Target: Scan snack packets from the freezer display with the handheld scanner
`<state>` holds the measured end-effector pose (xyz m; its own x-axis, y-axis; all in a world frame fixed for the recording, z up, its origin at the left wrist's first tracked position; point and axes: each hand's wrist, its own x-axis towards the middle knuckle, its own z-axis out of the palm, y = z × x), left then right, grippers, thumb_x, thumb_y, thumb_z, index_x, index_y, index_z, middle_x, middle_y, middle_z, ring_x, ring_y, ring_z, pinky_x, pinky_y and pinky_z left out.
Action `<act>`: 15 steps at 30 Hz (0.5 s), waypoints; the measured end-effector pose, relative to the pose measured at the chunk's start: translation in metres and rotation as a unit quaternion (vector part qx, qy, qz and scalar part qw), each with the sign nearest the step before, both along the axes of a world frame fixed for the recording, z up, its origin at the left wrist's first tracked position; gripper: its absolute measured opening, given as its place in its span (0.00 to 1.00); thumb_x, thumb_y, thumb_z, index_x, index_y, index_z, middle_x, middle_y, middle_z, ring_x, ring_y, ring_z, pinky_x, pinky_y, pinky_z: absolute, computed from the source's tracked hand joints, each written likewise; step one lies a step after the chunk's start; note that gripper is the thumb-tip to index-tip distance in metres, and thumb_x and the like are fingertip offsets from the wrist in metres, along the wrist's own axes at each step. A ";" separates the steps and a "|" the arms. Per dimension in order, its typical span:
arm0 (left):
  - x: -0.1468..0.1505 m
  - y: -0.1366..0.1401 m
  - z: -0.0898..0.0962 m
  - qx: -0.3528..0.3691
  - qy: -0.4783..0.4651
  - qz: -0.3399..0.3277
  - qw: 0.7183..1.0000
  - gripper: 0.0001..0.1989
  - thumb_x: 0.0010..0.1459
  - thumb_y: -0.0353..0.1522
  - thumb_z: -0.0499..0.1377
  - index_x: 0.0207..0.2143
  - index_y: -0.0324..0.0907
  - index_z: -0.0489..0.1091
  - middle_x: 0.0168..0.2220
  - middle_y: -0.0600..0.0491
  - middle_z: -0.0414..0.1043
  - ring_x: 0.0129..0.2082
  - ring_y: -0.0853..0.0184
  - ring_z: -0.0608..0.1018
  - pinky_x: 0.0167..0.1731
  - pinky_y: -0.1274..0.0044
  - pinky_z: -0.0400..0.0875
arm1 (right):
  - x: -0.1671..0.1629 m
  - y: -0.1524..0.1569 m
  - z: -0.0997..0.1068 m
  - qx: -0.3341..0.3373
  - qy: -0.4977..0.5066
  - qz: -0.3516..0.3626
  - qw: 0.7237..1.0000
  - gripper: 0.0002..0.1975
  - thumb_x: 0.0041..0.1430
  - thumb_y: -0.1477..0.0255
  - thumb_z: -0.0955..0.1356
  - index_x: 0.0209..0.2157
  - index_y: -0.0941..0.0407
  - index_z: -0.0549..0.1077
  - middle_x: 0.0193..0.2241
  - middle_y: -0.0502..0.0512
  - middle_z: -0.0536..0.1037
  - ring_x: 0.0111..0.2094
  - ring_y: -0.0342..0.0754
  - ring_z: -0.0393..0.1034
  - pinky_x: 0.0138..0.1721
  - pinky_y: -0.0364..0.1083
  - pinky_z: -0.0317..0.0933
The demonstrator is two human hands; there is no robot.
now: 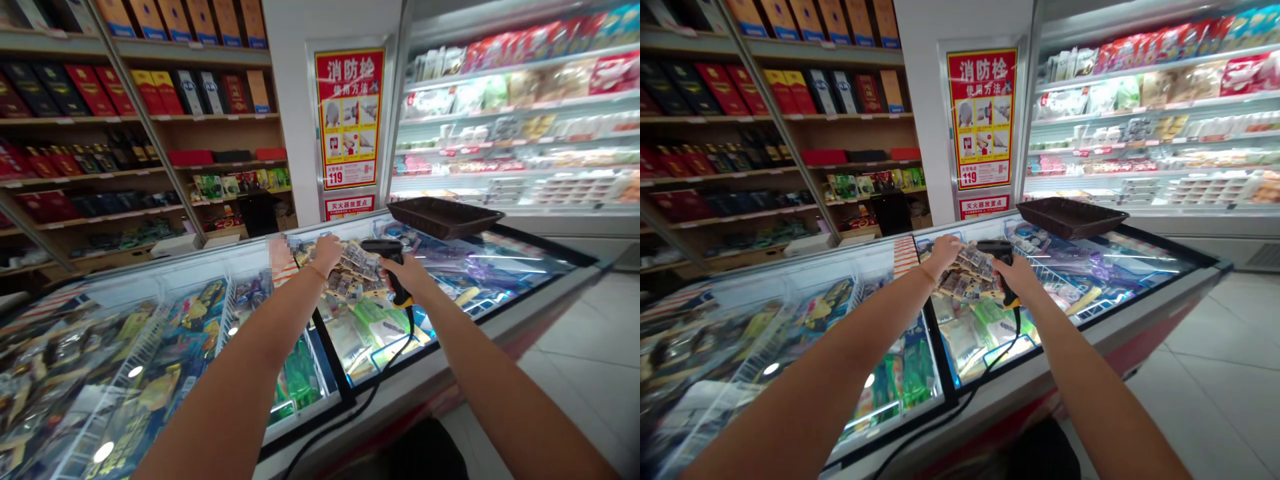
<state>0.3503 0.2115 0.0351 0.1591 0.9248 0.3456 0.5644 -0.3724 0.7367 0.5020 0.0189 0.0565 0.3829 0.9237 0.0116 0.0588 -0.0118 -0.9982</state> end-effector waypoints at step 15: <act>-0.293 -0.049 -0.023 -0.059 0.110 0.299 0.946 0.23 0.56 0.33 0.63 0.55 0.37 0.73 0.57 0.32 0.71 0.61 0.42 0.72 0.59 0.57 0.66 | -0.184 0.028 -0.005 0.000 0.017 0.159 0.987 0.11 0.60 0.73 0.73 0.29 0.55 0.68 0.18 0.48 0.74 0.13 0.41 0.64 0.14 0.40 0.59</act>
